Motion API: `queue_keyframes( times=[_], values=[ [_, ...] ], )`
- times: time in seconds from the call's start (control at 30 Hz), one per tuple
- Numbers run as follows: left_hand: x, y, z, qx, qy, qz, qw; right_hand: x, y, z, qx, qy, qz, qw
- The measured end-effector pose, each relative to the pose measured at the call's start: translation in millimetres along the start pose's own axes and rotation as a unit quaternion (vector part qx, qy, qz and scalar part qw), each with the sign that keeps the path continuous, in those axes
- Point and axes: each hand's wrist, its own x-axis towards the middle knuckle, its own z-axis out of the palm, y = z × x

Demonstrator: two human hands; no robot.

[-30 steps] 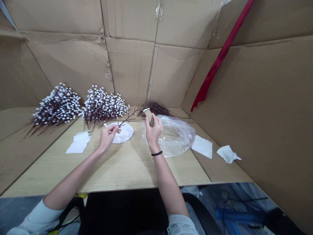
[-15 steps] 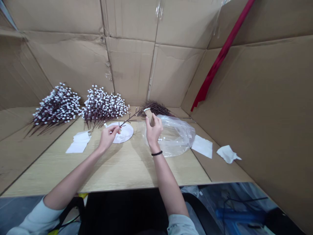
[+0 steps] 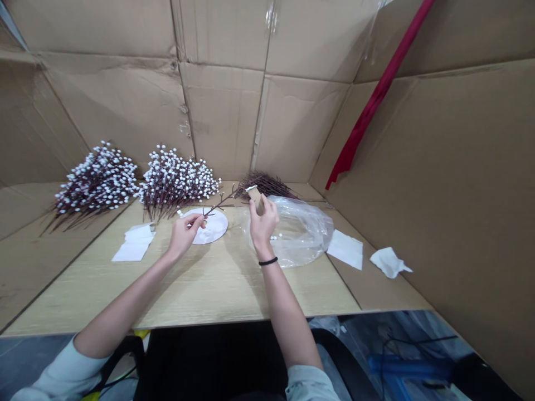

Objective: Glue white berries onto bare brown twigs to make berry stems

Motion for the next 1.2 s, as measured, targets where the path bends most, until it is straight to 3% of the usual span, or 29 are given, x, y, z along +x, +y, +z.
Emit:
queue_keyframes(
  times=[0.33, 0.57, 1.2],
  values=[
    [2, -4, 1.3, -0.017, 0.046, -0.018, 0.999, -2, -6, -1, 0.013, 0.014, 0.006, 1.0],
    [2, -4, 2.0, -0.011, 0.039, -0.013, 0.999, -3, -7, -1, 0.057, -0.026, 0.048, 0.997],
    [1, -4, 2.3, -0.006, 0.032, -0.015, 0.999, -4, -14, -3, 0.066, -0.046, 0.077, 0.994]
  ],
)
